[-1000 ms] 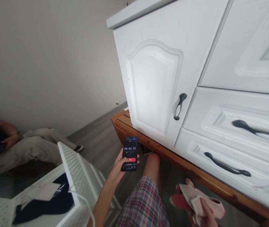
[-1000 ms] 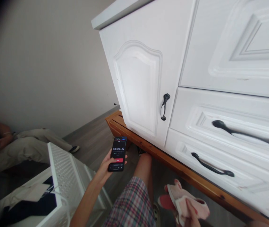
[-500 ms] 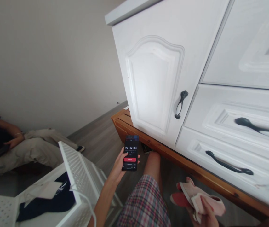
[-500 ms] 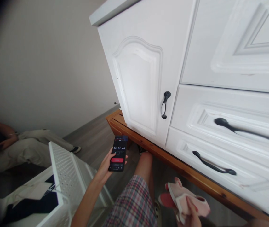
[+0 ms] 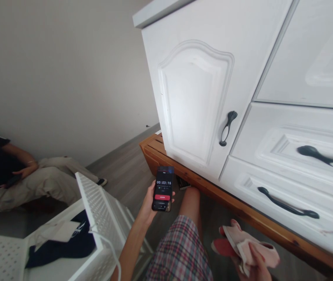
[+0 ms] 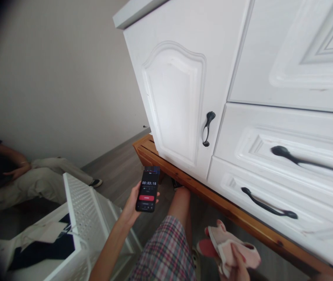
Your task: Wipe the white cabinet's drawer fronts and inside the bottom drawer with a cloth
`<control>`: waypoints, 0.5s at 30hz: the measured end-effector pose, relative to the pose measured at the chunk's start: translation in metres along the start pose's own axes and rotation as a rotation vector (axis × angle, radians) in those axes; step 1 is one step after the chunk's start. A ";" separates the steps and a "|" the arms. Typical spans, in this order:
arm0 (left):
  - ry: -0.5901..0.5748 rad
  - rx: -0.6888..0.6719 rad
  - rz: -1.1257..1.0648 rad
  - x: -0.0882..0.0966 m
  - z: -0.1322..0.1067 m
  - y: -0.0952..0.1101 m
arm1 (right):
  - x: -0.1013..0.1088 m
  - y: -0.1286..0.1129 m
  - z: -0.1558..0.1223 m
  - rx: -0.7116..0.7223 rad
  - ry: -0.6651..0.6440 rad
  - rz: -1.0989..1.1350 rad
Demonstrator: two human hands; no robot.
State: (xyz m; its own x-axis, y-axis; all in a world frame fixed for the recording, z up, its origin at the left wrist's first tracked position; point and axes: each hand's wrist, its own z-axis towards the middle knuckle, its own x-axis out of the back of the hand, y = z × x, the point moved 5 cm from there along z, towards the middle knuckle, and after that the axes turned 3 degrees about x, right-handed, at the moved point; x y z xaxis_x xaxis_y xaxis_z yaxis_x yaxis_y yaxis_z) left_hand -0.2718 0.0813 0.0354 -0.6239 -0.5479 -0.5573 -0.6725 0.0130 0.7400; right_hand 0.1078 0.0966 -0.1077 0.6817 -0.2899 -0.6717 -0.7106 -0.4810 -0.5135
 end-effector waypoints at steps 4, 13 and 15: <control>0.013 0.020 0.032 0.001 -0.001 -0.002 | 0.002 0.001 0.001 0.008 0.005 -0.001; 0.003 -0.003 0.071 0.008 0.005 -0.009 | -0.004 -0.001 -0.003 0.032 -0.004 0.049; -0.009 0.009 0.055 0.007 0.006 -0.010 | -0.004 -0.003 -0.004 0.041 0.007 0.047</control>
State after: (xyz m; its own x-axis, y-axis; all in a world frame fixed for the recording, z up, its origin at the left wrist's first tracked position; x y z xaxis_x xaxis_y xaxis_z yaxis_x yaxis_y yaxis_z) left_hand -0.2720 0.0819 0.0218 -0.6637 -0.5387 -0.5190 -0.6406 0.0509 0.7662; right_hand 0.1079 0.0955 -0.1019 0.6484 -0.3170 -0.6922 -0.7484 -0.4324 -0.5030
